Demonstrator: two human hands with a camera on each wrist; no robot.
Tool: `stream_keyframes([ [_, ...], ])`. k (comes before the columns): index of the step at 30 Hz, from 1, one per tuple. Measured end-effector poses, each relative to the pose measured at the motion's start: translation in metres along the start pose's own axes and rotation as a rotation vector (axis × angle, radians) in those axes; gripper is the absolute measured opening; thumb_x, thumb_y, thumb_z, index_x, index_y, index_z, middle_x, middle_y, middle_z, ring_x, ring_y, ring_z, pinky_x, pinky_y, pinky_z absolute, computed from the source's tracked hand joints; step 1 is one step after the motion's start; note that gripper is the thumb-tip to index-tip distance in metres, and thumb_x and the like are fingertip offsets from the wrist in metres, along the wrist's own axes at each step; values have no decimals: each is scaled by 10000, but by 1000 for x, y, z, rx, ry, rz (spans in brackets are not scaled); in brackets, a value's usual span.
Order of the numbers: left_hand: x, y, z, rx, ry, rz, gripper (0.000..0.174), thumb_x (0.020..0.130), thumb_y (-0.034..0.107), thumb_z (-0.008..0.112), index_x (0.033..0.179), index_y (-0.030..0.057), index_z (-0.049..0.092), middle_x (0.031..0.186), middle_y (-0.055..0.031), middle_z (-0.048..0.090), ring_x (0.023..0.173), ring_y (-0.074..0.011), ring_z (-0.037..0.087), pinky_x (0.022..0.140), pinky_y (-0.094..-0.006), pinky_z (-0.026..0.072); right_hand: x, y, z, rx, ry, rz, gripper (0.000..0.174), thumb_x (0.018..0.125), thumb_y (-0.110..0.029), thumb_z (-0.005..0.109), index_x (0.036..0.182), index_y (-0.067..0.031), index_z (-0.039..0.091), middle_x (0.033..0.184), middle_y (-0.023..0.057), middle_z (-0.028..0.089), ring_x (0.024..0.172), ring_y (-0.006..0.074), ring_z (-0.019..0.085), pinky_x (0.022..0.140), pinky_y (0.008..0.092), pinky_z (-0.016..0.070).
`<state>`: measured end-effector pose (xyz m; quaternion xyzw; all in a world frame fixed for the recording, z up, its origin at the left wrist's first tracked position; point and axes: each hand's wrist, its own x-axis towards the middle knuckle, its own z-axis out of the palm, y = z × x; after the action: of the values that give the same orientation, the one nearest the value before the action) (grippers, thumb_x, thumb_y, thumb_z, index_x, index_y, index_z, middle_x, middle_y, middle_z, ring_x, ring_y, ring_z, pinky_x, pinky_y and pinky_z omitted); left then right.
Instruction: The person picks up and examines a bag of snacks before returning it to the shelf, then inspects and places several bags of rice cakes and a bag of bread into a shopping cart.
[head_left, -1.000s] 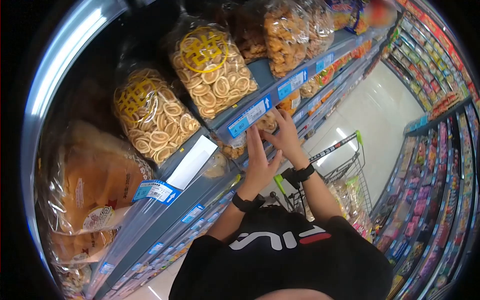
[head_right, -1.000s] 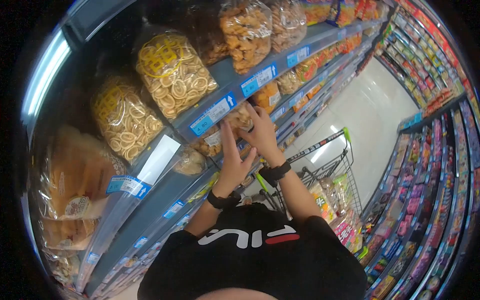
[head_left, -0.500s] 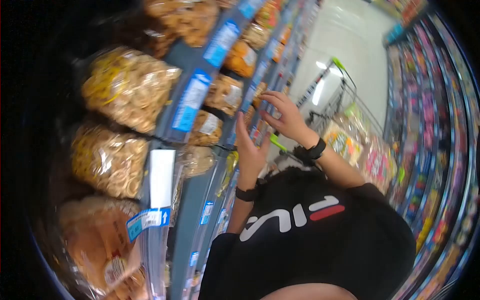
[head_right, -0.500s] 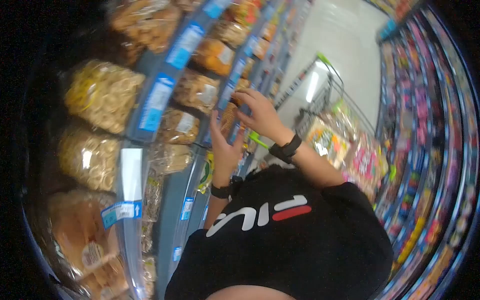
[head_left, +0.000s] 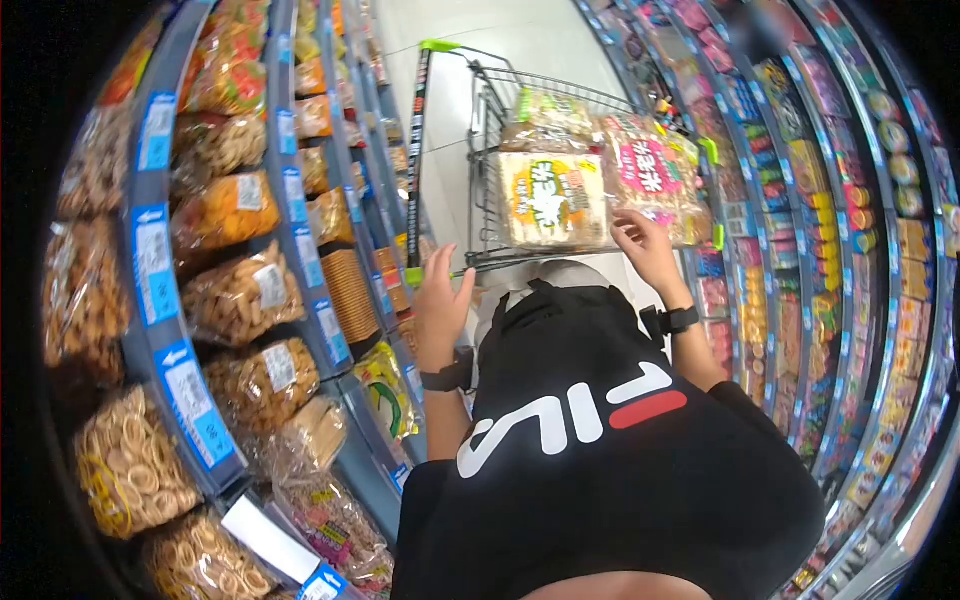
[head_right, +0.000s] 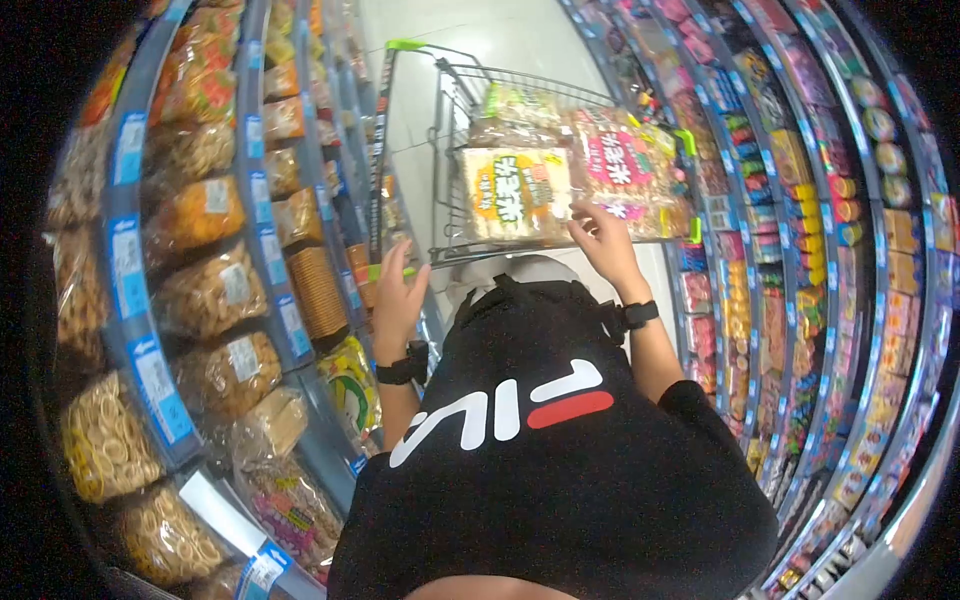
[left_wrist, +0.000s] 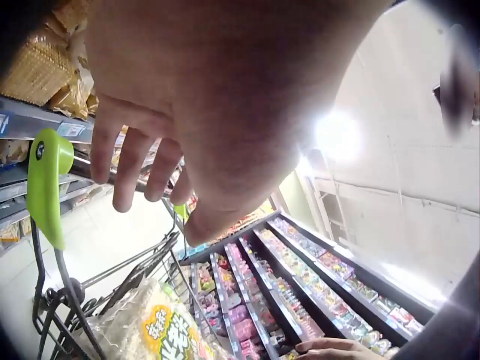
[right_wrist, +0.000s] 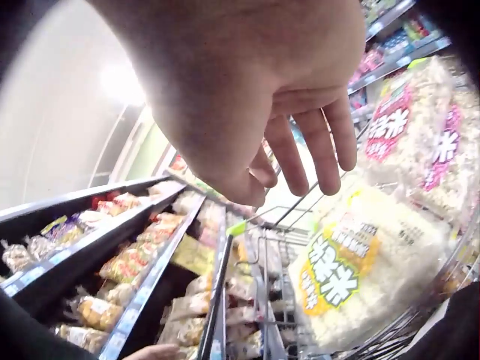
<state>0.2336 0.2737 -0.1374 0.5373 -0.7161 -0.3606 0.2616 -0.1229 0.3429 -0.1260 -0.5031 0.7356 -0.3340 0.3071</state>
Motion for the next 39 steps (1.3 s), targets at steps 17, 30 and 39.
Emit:
stream_keyframes([
  [17, -20, 69, 93, 235, -95, -347, 610, 960, 287, 639, 1470, 26, 429, 1580, -249, 282, 1410, -424, 380, 1147, -456, 347, 54, 201, -82, 1333, 238, 954, 468, 894, -268, 746, 1223, 7, 558, 1224, 158, 595, 1118, 315, 612, 983, 444, 522],
  [30, -86, 159, 192, 253, -29, -462, 501, 956, 239, 652, 1391, 18, 537, 1445, -257, 495, 1371, -411, 446, 1142, -446, 361, 101, 270, -93, 1469, -41, 1009, 499, 838, -279, 819, 1249, -159, 564, 1064, 73, 559, 1097, 233, 529, 953, 398, 462],
  [39, -172, 213, 233, 211, 270, -557, 542, 934, 243, 672, 1374, -37, 526, 1405, -277, 525, 1324, -435, 480, 1125, -468, 377, 137, 221, -149, 1220, -3, 575, 362, 944, -395, 644, 1177, -117, 629, 1078, 15, 654, 975, 153, 625, 814, 332, 516],
])
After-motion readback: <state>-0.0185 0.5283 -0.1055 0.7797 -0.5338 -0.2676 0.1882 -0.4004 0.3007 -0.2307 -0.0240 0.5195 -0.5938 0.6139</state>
